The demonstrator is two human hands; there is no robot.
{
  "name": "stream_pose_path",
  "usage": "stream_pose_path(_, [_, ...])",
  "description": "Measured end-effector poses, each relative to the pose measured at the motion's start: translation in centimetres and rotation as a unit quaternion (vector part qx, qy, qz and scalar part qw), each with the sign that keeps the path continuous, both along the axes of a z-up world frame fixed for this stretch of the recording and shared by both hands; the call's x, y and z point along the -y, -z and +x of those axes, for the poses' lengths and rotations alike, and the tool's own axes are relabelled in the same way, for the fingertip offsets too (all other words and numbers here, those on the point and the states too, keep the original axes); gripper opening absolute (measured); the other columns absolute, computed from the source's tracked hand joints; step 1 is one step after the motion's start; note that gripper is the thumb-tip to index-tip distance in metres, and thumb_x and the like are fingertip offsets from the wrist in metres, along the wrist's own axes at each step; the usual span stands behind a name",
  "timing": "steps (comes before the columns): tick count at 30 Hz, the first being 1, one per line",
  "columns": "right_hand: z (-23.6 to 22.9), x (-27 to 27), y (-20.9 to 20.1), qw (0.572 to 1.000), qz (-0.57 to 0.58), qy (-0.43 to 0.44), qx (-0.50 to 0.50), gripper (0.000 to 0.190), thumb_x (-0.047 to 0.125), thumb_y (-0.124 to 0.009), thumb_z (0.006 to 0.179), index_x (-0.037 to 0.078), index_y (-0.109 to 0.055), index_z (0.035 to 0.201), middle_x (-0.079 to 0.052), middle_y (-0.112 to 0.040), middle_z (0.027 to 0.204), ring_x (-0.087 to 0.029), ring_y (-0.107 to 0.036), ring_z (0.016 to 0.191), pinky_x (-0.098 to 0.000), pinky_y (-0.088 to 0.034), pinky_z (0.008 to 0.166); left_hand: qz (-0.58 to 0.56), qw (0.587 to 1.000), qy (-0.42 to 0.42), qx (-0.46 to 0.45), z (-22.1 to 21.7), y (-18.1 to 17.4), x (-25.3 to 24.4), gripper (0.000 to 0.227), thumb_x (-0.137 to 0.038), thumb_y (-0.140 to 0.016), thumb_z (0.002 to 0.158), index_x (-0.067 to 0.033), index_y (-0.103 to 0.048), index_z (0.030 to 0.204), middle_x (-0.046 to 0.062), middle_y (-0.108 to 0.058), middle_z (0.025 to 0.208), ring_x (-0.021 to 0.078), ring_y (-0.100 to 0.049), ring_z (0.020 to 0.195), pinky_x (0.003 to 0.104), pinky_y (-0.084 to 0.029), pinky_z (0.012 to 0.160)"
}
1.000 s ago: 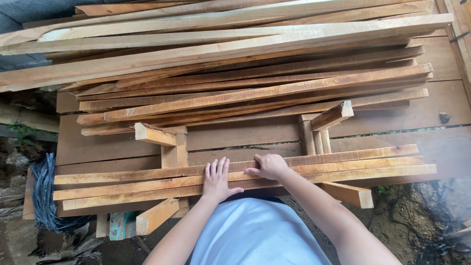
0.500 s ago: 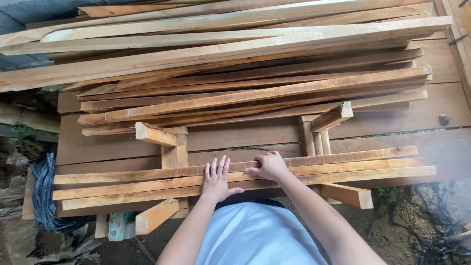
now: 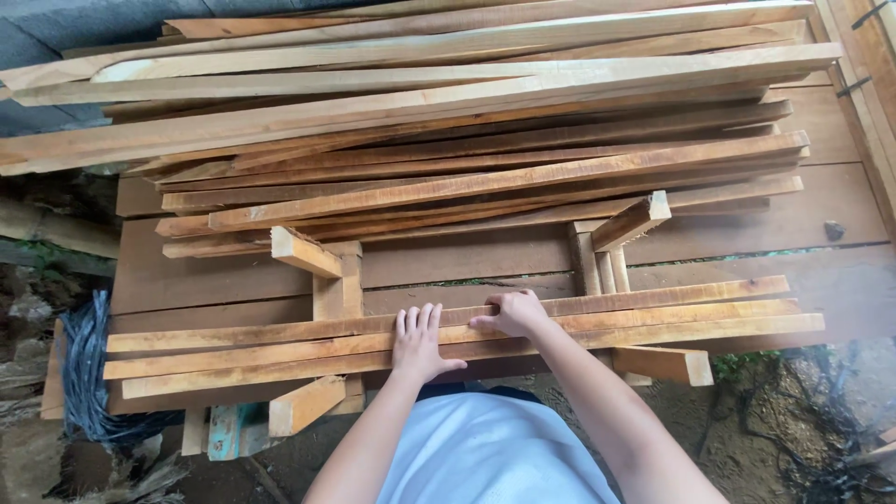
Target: Organizing and bundling wooden slats on a wooden workbench.
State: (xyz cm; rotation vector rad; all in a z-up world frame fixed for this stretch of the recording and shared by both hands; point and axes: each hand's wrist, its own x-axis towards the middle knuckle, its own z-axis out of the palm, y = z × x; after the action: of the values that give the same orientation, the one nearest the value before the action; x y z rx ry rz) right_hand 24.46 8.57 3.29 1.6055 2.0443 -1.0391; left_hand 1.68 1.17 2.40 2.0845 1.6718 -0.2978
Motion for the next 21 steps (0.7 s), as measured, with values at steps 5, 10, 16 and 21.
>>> stream_pose_path(5, [0.5,1.0,2.3,0.993,0.115,-0.014,-0.021,0.051,0.064,-0.065,0.087,0.023,-0.067,0.117,-0.002,-0.076,0.104,-0.022,-0.071,0.108,-0.0402,-0.049,0.099,0.035,0.999,0.017,-0.008,0.2,1.2,0.7,0.134,-0.079,-0.079,0.059,-0.0115,-0.022,0.16,0.009,-0.029,0.161,0.0313,-0.027,0.146,0.057,-0.01,0.125])
stream_pose_path(10, [1.0,3.5,6.0,0.932,0.357,-0.048,-0.046,0.044,0.05,-0.076,0.077,0.027,-0.058,0.109,0.007,-0.066,0.098,-0.009,-0.062,0.106,-0.0325,-0.043,0.096,0.061,0.998,0.026,-0.022,0.5,2.2,1.6,0.132,-0.073,-0.082,0.063,-0.0116,-0.02,0.161,0.01,-0.026,0.164,0.0324,-0.023,0.15,0.059,-0.004,0.124])
stream_pose_path(16, [0.1,4.7,4.1,0.937,0.334,0.041,-0.089,0.049,0.065,-0.073,0.082,0.021,-0.061,0.101,0.001,-0.071,0.088,-0.015,-0.064,0.101,-0.0396,-0.038,0.106,0.05,0.998,0.026,-0.012,0.2,3.5,2.2,0.122,-0.071,-0.078,0.07,-0.0119,-0.021,0.161,0.009,-0.025,0.164,0.0316,-0.023,0.15,0.061,-0.004,0.123])
stream_pose_path(21, [-1.2,5.3,4.7,0.927,0.349,0.105,-0.086,0.057,0.059,-0.075,0.082,0.029,-0.058,0.128,0.009,-0.064,0.115,-0.012,-0.057,0.118,-0.0427,-0.03,0.116,0.046,0.998,0.03,-0.019,0.4,2.8,3.0,0.115,-0.072,-0.071,0.079,-0.0117,-0.019,0.162,0.01,-0.013,0.17,0.0355,-0.012,0.154,0.063,-0.005,0.122])
